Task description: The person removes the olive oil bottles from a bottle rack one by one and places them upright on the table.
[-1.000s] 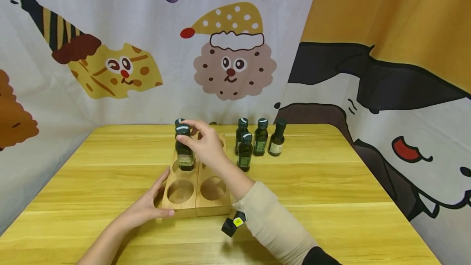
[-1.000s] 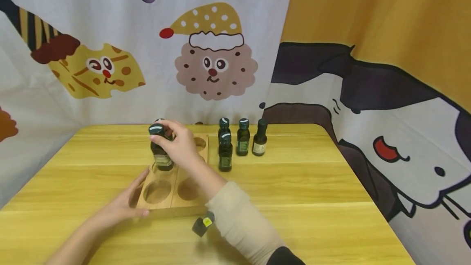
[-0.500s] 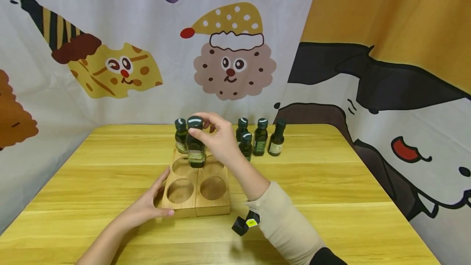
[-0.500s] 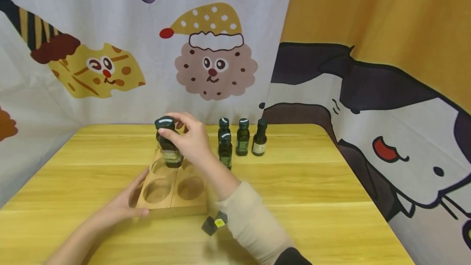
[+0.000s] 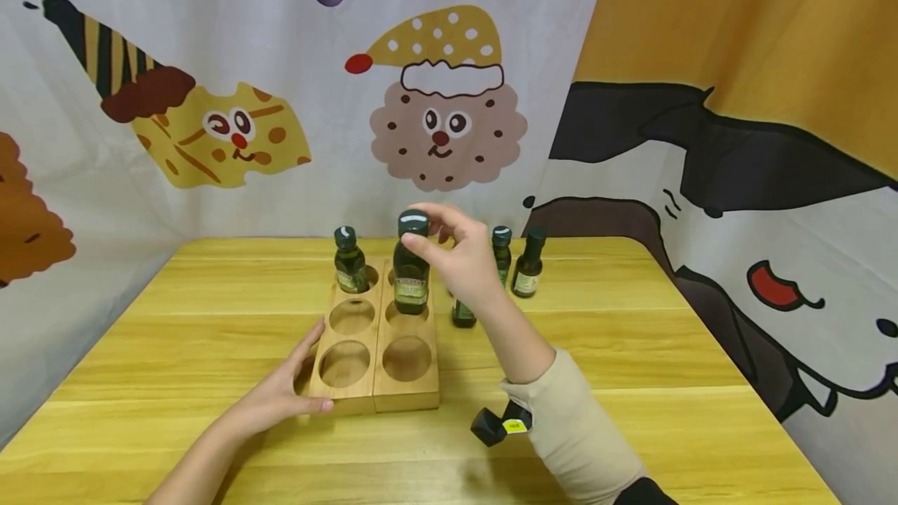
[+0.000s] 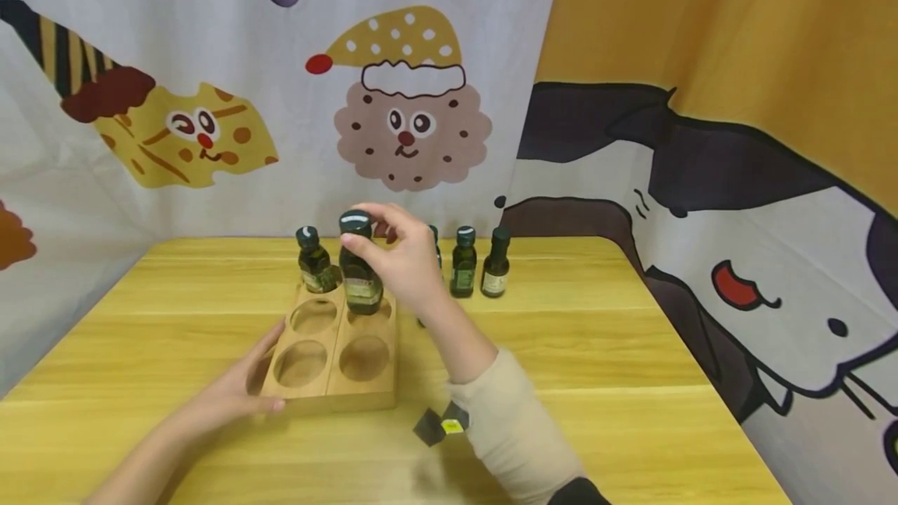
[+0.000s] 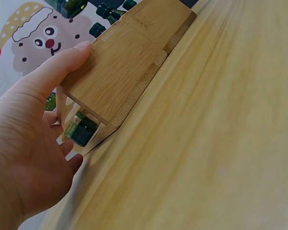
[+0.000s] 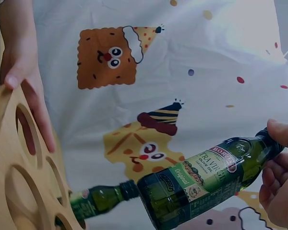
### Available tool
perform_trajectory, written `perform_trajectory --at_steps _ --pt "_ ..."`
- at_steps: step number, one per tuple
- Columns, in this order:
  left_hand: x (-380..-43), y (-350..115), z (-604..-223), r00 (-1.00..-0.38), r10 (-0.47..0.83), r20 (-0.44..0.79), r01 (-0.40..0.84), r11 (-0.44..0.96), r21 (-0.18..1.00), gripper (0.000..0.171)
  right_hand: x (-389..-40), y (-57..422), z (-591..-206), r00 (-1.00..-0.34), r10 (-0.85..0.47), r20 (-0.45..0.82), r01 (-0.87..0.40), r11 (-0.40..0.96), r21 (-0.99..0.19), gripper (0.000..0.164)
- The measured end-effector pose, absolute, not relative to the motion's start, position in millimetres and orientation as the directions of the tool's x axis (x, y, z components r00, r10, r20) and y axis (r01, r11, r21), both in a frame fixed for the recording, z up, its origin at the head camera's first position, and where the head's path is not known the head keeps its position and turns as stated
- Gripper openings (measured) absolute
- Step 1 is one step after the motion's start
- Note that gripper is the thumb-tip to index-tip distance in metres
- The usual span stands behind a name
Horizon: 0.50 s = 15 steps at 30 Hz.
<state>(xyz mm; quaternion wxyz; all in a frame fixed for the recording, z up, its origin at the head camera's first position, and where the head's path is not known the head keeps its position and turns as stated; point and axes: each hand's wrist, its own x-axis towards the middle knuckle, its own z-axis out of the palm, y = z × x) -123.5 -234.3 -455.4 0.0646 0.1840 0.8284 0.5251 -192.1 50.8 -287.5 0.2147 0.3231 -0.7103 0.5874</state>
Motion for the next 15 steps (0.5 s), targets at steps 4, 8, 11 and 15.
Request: perform_trajectory --at_steps 4,8,11,15 --pt "-123 -234 -455 -0.923 0.374 0.093 0.244 0.38 0.893 0.113 -193 65 -285 -0.685 -0.211 0.697 -0.723 0.085 -0.685 0.029" --pt "-124 -234 -456 -0.922 0.373 0.1 0.251 0.382 0.889 0.113 -196 80 -283 -0.68 -0.197 0.706 -0.73 0.096 -0.676 0.029" --pt "-124 -234 -456 -0.924 0.371 0.095 0.248 0.389 0.887 0.113 -197 90 -282 -0.688 -0.176 0.704 -0.726 0.135 -0.675 0.028" --pt "-123 -234 -455 -0.925 0.37 0.09 0.242 0.39 0.888 0.112 -197 103 -280 -0.698 -0.152 0.7 -0.716 0.152 -0.681 0.028"
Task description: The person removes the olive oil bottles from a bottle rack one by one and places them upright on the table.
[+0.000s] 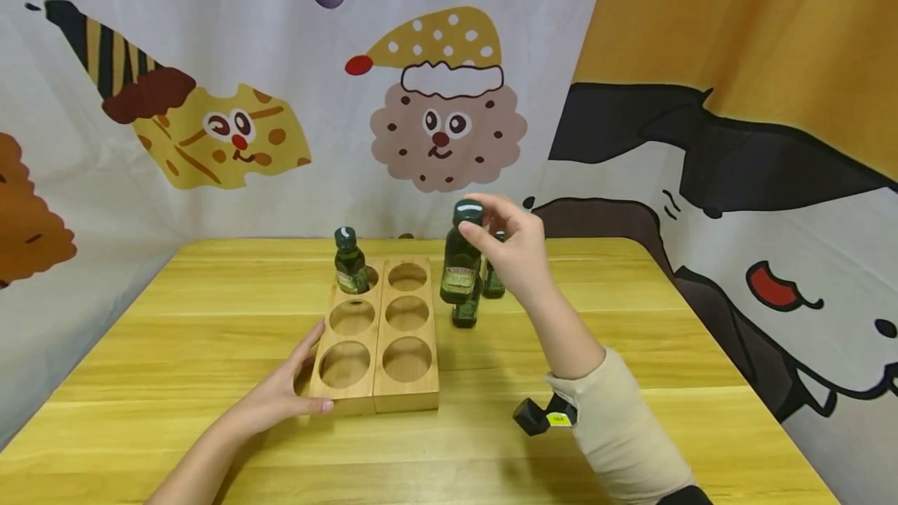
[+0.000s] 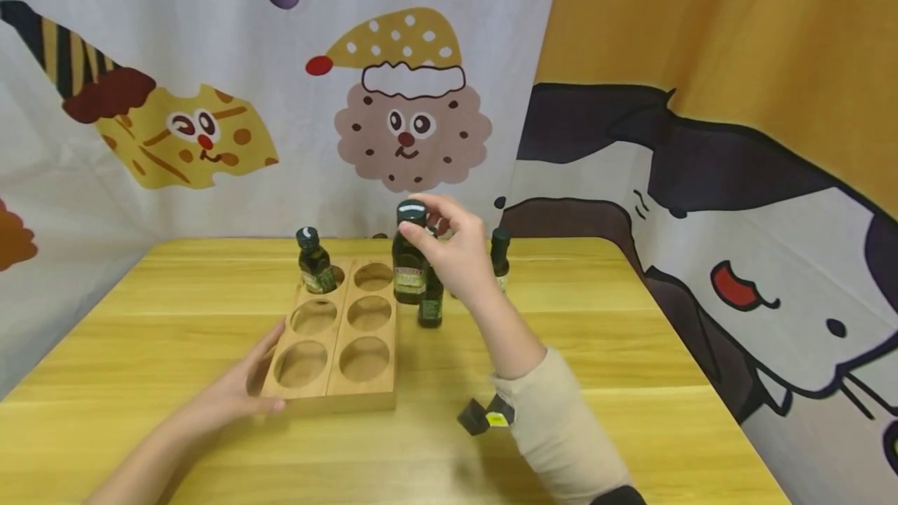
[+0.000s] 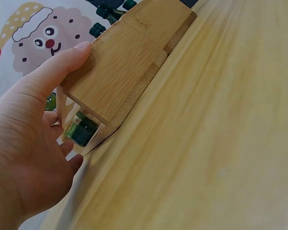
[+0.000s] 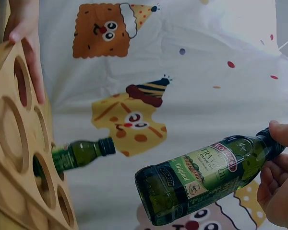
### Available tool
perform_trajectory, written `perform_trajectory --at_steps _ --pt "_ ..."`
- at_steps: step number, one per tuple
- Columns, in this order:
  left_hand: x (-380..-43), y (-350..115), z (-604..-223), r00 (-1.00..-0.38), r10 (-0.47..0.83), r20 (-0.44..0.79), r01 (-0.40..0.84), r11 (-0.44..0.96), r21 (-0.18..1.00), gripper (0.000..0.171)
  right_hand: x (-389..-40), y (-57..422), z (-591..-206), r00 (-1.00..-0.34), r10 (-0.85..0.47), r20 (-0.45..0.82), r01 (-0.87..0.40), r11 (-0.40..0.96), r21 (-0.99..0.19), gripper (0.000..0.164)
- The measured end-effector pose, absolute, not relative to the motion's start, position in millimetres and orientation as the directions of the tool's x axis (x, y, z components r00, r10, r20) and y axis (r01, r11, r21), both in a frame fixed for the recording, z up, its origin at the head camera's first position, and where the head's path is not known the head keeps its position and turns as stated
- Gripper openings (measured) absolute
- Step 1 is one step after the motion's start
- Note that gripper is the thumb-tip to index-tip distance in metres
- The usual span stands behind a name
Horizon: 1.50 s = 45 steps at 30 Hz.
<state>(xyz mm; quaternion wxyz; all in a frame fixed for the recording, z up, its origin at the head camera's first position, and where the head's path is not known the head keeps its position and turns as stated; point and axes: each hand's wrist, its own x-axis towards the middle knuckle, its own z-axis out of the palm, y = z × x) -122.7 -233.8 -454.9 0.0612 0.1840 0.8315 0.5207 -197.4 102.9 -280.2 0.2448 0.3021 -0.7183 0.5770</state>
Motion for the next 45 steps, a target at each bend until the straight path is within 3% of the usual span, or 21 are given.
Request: perform_trajectory --at_steps 20,45 --pt "-124 -235 -457 -0.923 0.374 0.094 0.248 0.39 0.887 0.111 -208 148 -283 -0.702 -0.112 0.703 -0.712 0.142 -0.688 0.026" --pt "-122 -234 -455 -0.922 0.38 0.081 0.235 0.379 0.895 0.111 -226 165 -331 -0.772 -0.102 0.627 -0.635 0.175 -0.753 0.029"
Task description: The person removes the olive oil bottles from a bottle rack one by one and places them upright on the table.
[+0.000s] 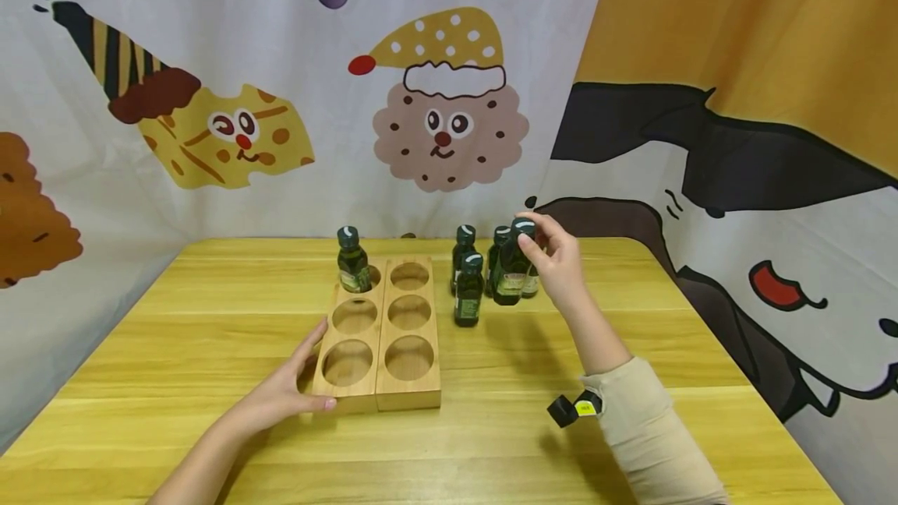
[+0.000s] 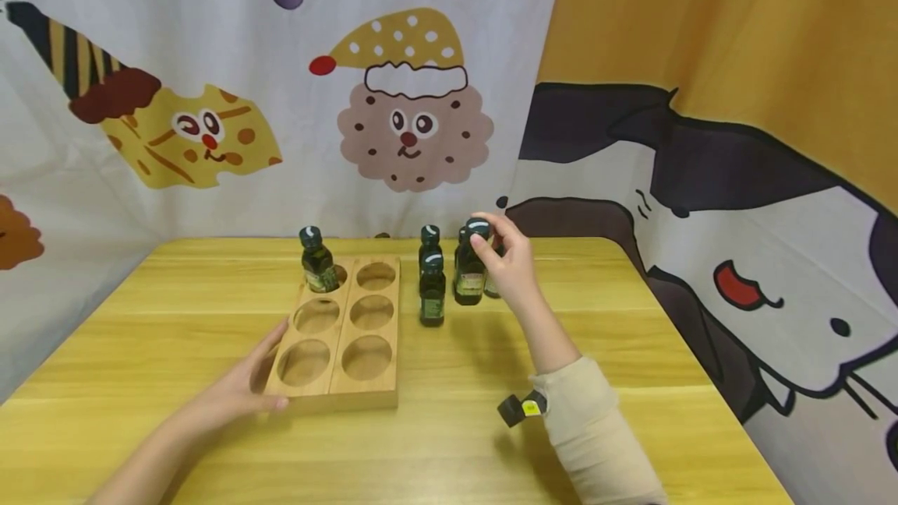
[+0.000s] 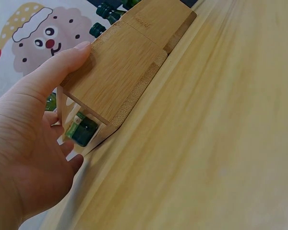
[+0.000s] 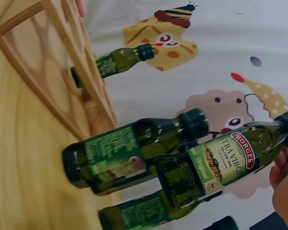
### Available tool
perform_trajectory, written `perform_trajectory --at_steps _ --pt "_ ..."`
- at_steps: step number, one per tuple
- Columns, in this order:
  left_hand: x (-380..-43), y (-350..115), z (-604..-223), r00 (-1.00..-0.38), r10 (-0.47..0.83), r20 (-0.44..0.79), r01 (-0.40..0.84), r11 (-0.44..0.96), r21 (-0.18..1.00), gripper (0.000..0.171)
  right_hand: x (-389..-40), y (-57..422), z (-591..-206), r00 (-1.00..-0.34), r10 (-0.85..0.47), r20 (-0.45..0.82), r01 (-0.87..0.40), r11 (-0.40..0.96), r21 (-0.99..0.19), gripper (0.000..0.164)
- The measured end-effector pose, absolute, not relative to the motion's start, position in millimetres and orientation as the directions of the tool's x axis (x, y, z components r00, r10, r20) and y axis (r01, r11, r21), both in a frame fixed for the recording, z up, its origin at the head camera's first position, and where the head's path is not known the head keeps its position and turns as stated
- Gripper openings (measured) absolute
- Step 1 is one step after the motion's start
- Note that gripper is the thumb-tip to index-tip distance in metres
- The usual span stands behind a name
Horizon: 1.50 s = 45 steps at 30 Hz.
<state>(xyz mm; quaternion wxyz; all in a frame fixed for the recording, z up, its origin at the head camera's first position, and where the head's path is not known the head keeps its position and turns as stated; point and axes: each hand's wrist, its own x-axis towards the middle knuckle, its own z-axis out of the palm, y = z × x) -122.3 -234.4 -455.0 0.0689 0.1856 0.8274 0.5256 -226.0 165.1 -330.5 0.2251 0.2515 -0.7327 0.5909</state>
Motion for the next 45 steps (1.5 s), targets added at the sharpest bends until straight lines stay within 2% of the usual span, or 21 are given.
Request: perform_trajectory --at_steps 5,28,35,45 --pt "-122 -234 -454 -0.923 0.376 0.079 0.231 0.379 0.896 0.111 -216 161 -332 -0.789 -0.115 0.603 -0.613 0.201 -0.764 0.028" --pt "-123 -234 -457 -0.924 0.372 0.091 0.243 0.385 0.891 0.113 -221 163 -372 -0.871 -0.127 0.475 -0.491 0.276 -0.826 0.032" --pt "-123 -234 -457 -0.923 0.371 0.098 0.251 0.389 0.886 0.112 -228 165 -383 -0.858 -0.128 0.497 -0.512 0.284 -0.811 0.031" --pt "-122 -234 -456 -0.923 0.372 0.097 0.25 0.39 0.886 0.112 -221 163 -379 -0.864 -0.127 0.488 -0.502 0.295 -0.813 0.034"
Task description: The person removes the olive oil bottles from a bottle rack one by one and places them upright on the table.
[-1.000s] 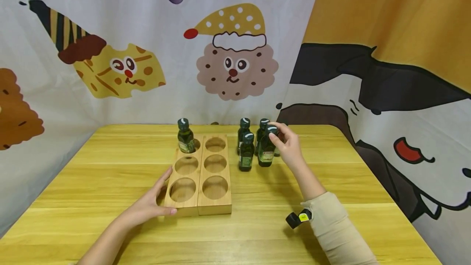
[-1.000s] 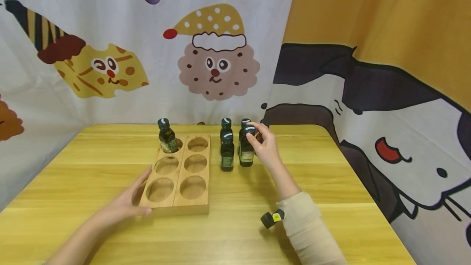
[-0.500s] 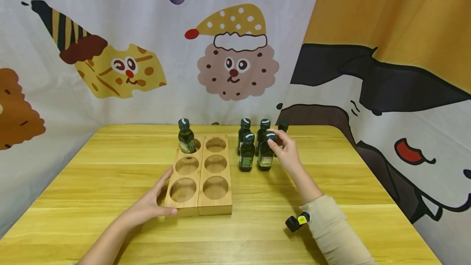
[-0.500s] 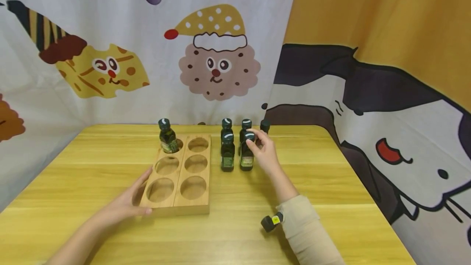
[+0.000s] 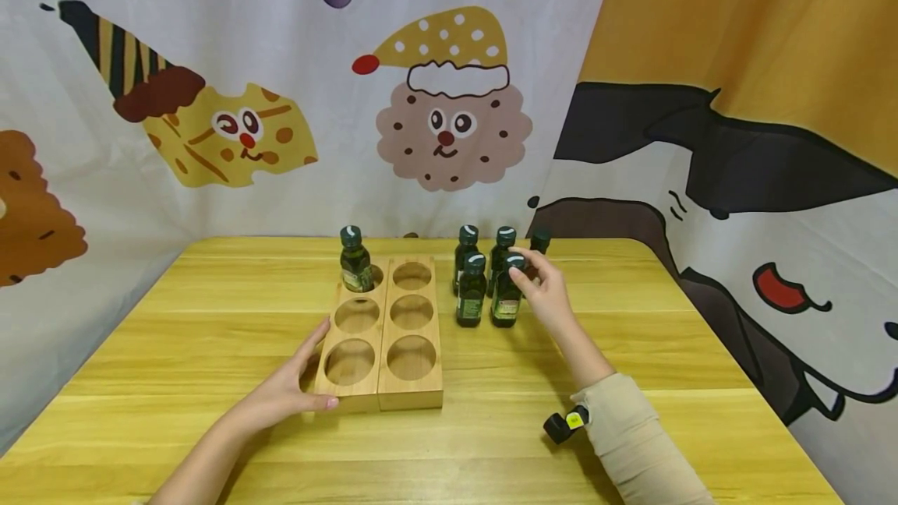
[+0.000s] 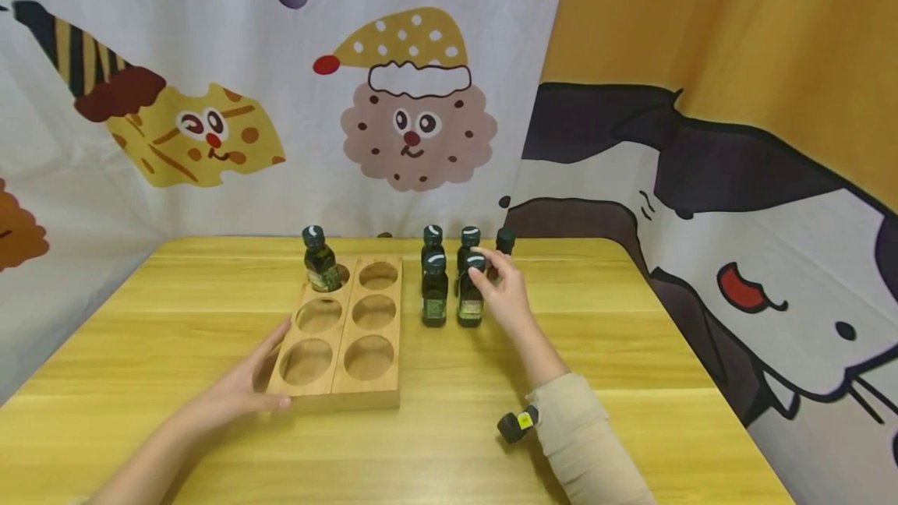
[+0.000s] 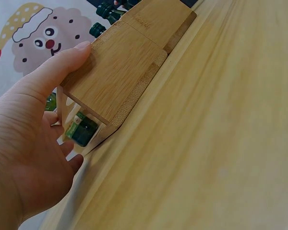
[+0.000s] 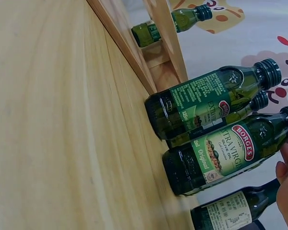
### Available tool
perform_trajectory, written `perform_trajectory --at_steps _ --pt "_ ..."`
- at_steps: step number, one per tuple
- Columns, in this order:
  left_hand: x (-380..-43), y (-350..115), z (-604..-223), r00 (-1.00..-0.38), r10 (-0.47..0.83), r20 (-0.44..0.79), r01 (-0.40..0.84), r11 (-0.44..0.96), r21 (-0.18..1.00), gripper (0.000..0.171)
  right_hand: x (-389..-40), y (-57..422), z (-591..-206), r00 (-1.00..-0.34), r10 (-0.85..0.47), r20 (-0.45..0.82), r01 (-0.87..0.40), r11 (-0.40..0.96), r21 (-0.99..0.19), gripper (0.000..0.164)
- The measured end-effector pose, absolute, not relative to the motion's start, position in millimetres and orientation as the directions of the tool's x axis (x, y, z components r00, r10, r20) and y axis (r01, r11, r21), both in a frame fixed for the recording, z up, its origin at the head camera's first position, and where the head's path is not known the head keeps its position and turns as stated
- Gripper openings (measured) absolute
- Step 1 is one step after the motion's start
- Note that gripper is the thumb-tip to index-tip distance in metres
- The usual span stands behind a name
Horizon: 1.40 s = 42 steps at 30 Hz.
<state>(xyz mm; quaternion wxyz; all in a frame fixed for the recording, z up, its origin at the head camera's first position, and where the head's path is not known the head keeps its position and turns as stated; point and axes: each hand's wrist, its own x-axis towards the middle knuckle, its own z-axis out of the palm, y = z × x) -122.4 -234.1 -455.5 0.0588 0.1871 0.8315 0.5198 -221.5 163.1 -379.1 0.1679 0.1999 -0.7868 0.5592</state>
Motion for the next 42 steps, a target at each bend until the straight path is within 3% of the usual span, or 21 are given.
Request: perform_trajectory --at_steps 7,17,23,31,35,42 --pt "-123 -235 -457 -0.924 0.371 0.095 0.248 0.39 0.887 0.113 -221 164 -375 -0.829 -0.159 0.537 -0.558 0.311 -0.769 0.039" --pt "-123 -234 -457 -0.924 0.372 0.09 0.244 0.39 0.888 0.113 -214 148 -349 -0.694 -0.117 0.711 -0.695 0.366 -0.619 0.037" --pt "-123 -234 -459 -0.927 0.366 0.075 0.226 0.389 0.893 0.114 -208 130 -330 -0.663 -0.148 0.734 -0.735 0.316 -0.6 0.036" --pt "-123 -235 -459 -0.927 0.367 0.079 0.23 0.388 0.893 0.113 -228 95 -342 -0.629 -0.201 0.751 -0.776 0.225 -0.59 0.041" --pt "-123 -236 -459 -0.927 0.368 0.074 0.223 0.38 0.898 0.112 -226 73 -344 -0.654 -0.216 0.725 -0.756 0.199 -0.623 0.041" --pt "-123 -235 -456 -0.927 0.367 0.078 0.231 0.393 0.89 0.112 -229 37 -346 -0.762 -0.22 0.609 -0.647 0.217 -0.731 0.042"
